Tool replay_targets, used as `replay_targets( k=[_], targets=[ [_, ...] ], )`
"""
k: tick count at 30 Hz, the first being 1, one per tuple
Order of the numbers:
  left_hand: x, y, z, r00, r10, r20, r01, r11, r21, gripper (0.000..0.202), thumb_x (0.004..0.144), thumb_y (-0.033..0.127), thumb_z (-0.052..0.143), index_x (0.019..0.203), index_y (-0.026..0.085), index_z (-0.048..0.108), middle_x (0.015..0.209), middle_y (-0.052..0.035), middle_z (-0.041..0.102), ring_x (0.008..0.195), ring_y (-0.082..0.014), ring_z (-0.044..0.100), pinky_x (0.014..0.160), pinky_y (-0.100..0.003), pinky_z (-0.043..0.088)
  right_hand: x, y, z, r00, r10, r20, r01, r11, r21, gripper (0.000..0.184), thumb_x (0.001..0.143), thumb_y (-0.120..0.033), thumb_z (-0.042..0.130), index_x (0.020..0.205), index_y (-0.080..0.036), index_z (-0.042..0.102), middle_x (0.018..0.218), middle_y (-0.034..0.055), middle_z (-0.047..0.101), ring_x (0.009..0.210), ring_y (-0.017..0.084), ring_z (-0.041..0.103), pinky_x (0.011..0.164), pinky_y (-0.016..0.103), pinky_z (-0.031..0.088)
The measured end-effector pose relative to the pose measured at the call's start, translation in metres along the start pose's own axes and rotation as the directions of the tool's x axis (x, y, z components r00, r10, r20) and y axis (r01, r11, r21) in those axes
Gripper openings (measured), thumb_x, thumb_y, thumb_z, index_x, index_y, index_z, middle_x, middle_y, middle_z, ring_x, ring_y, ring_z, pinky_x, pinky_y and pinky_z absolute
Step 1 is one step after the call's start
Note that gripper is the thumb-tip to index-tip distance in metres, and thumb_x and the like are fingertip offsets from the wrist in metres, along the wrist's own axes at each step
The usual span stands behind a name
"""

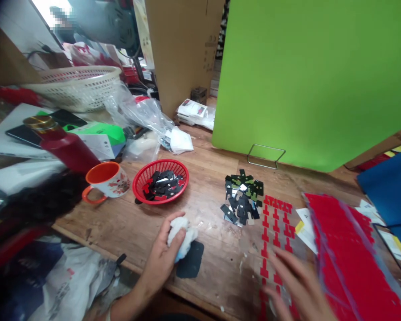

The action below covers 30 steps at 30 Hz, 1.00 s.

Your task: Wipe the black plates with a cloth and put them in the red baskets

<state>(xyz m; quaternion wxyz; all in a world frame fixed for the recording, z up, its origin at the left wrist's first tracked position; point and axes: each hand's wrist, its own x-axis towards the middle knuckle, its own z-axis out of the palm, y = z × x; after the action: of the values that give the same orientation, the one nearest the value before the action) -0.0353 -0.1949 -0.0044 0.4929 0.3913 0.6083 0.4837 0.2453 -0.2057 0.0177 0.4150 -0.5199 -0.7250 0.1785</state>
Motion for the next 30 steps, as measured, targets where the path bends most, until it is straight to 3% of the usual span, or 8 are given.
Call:
replay_targets(
  k=[4, 7, 10, 12, 14, 20, 23, 30],
  targets=[
    [-0.011, 0.022, 0.021, 0.976, -0.014, 0.218, 0.071, 0.963, -0.259, 0.056, 0.090, 0.052, 0.036, 0.138, 0.023, 0.039, 0.131, -0.0100, 0.052, 0.116, -0.0217, 0.052, 0.093, -0.031, 0.043, 0.018, -0.032, 0.074, 0.937, -0.130, 0.325, 0.104, 0.990, 0.097, 0.064, 0.083, -0.025, 0.059, 0.142, -0.030, 0.034, 0.150, 0.0074, 0.027, 0.133, 0.031, 0.034, 0.099, 0.043, 0.043],
    [-0.009, 0.039, 0.016, 0.930, 0.038, 0.365, 0.030, 0.984, -0.178, 0.053, 0.091, 0.051, 0.036, 0.135, 0.023, 0.046, 0.137, -0.0080, 0.047, 0.127, -0.0220, 0.043, 0.104, -0.034, 0.034, 0.027, -0.045, 0.101, 0.964, -0.136, 0.227, 0.081, 0.968, 0.237, 0.056, 0.084, -0.010, 0.047, 0.135, -0.033, 0.041, 0.135, 0.0045, 0.049, 0.125, 0.023, 0.046, 0.100, 0.037, 0.042],
    [0.014, 0.062, -0.006, 0.920, 0.156, 0.358, -0.204, 0.974, 0.101, 0.043, 0.089, 0.046, 0.042, 0.118, 0.021, 0.062, 0.118, -0.0092, 0.062, 0.110, -0.0235, 0.056, 0.096, -0.035, 0.041, 0.030, -0.039, 0.090, 0.980, 0.120, 0.159, -0.169, 0.924, 0.344, 0.036, 0.082, -0.013, 0.052, 0.115, -0.027, 0.055, 0.113, 0.0034, 0.062, 0.103, 0.021, 0.059, 0.089, 0.030, 0.047],
    [0.039, 0.078, -0.026, 0.918, 0.344, 0.197, -0.394, 0.838, 0.377, 0.031, 0.084, 0.041, 0.053, 0.098, 0.019, 0.070, 0.101, -0.0081, 0.069, 0.096, -0.0237, 0.061, 0.089, -0.034, 0.044, 0.027, -0.029, 0.076, 0.928, 0.339, 0.158, -0.374, 0.841, 0.391, 0.027, 0.081, -0.021, 0.057, 0.108, -0.024, 0.057, 0.101, 0.0030, 0.065, 0.087, 0.019, 0.062, 0.076, 0.026, 0.049],
    [0.068, 0.088, -0.046, 0.876, 0.476, 0.080, -0.403, 0.631, 0.663, 0.024, 0.081, 0.036, 0.056, 0.087, 0.018, 0.070, 0.092, -0.0077, 0.070, 0.089, -0.0240, 0.062, 0.086, -0.035, 0.043, 0.022, -0.019, 0.065, 0.857, 0.482, 0.182, -0.509, 0.737, 0.445, 0.027, 0.080, -0.028, 0.059, 0.106, -0.022, 0.056, 0.094, 0.0023, 0.066, 0.078, 0.017, 0.061, 0.067, 0.023, 0.048],
    [0.128, 0.076, -0.066, 0.980, 0.146, 0.134, -0.170, 0.268, 0.948, 0.013, 0.069, 0.032, 0.063, 0.072, 0.020, 0.069, 0.074, -0.0086, 0.069, 0.074, -0.0247, 0.062, 0.063, -0.029, 0.039, 0.011, -0.015, 0.064, 0.774, 0.539, 0.333, -0.620, 0.538, 0.571, 0.040, 0.074, -0.029, 0.066, 0.112, -0.022, 0.054, 0.097, 0.0025, 0.066, 0.076, 0.017, 0.058, 0.065, 0.022, 0.045],
    [0.137, 0.065, -0.064, 0.987, 0.104, 0.121, -0.147, 0.302, 0.942, 0.009, 0.064, 0.028, 0.065, 0.069, 0.020, 0.067, 0.070, -0.0070, 0.068, 0.068, -0.0224, 0.061, 0.057, -0.026, 0.035, 0.009, -0.018, 0.068, 0.771, 0.514, 0.377, -0.631, 0.534, 0.563, 0.041, 0.073, -0.026, 0.066, 0.112, -0.022, 0.056, 0.099, 0.0030, 0.066, 0.079, 0.018, 0.059, 0.067, 0.022, 0.045],
    [0.142, 0.061, -0.082, 0.993, 0.091, 0.072, -0.112, 0.602, 0.790, 0.022, 0.063, 0.035, 0.068, 0.077, 0.018, 0.066, 0.066, -0.0011, 0.066, 0.060, -0.0169, 0.060, 0.054, -0.024, 0.039, 0.005, -0.008, 0.079, 0.747, 0.544, 0.381, -0.639, 0.431, 0.637, 0.047, 0.070, -0.029, 0.068, 0.116, -0.024, 0.058, 0.096, 0.0045, 0.068, 0.077, 0.020, 0.063, 0.067, 0.028, 0.049]
  ],
)
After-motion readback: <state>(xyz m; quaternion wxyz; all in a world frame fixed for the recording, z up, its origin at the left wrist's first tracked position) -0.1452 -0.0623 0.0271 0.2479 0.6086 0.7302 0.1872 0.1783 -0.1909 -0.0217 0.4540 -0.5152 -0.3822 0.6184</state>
